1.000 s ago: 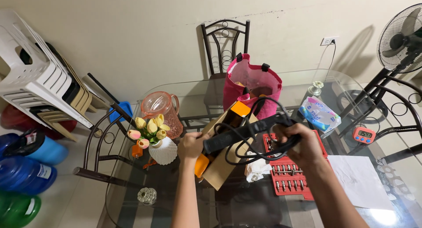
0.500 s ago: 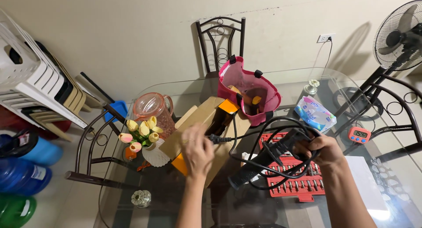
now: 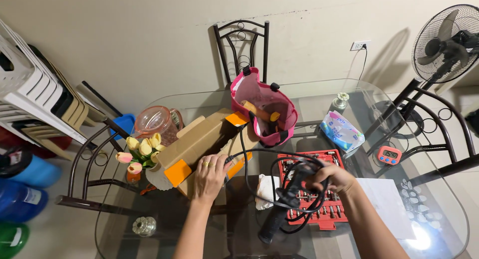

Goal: The person unpacks a yellow corded drill from a cardboard box, then wipes the drill body, handle, and power cord with a white cloth. The drill is placed on the glass table next to a red socket set.

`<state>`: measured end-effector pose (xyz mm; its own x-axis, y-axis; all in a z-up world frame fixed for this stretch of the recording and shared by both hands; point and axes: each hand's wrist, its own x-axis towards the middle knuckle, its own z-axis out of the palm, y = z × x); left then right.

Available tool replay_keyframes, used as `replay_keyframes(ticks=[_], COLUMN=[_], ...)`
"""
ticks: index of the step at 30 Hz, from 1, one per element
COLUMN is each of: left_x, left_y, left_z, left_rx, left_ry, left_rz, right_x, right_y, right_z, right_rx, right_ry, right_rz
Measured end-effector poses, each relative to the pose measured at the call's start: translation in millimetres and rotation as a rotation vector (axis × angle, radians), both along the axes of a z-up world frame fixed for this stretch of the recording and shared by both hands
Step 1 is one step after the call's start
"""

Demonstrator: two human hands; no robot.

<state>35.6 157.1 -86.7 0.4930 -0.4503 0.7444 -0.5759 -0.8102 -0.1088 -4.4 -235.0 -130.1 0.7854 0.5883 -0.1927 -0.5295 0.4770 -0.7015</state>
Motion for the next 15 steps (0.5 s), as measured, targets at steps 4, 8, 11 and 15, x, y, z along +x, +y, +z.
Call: replay_keyframes(ticks=[4, 8, 11, 15], left_x=[-15, -30, -44, -53], left_y=[-10, -21, -34, -48], left_z=[-3, -30, -61, -95], left_rx=[0.011, 0.022, 0.02, -0.07], left_ry=[-0.207, -0.081, 0.088, 0.414], left_rz=[0.099, 0.12, 0.123, 0.254], right_x=[-6, 0, 9, 11], right_y=[22, 41, 54, 73], right_z=[-4, -24, -46, -77], right_rx=[-0.331, -0.441, -0.51, -0.539], right_ry=[-0.052, 0.051, 0.133, 0.174], right_rz=[-0.01, -0.064, -0.079, 0.017])
